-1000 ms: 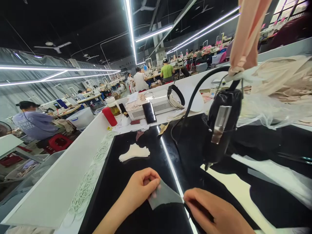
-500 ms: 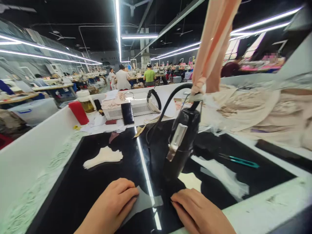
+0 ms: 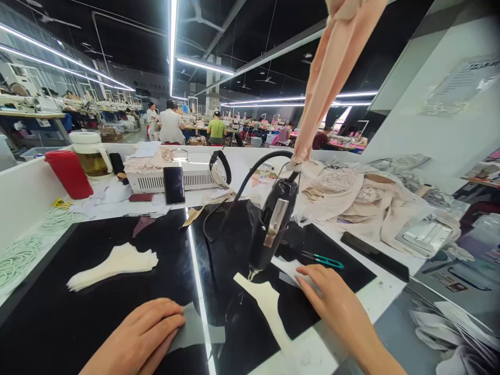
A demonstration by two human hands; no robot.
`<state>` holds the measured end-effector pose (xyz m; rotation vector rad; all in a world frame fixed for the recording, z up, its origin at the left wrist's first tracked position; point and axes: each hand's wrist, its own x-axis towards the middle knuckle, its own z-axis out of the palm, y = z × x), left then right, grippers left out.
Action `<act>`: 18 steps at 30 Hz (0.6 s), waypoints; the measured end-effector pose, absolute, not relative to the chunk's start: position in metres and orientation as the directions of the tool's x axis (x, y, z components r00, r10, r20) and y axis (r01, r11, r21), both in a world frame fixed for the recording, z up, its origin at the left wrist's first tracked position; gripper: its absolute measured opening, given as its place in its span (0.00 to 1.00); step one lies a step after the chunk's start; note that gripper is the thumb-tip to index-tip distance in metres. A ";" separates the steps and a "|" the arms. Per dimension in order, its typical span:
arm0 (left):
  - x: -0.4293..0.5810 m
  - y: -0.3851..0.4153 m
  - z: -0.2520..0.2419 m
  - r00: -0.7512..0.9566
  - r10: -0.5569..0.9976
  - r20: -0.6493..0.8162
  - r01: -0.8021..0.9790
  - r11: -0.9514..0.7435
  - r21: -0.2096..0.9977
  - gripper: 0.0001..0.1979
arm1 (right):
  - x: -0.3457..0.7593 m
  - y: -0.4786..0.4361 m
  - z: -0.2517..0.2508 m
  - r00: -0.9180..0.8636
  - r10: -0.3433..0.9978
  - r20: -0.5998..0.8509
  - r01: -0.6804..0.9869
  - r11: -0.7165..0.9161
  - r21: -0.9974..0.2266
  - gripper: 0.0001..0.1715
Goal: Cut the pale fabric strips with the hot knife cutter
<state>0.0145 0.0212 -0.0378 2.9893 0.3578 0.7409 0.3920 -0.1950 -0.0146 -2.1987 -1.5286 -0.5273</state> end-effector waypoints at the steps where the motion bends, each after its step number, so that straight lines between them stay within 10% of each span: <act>1: 0.014 0.023 -0.040 0.861 0.225 0.456 0.209 -0.974 0.087 0.15 | 0.390 -0.196 -0.014 0.319 0.793 0.520 0.945 -0.310 -0.108 0.24; 18: 0.007 0.031 -0.057 0.849 0.176 0.498 0.183 -0.983 0.035 0.16 | 0.380 -0.193 -0.017 0.299 0.822 0.484 0.952 -0.291 -0.095 0.23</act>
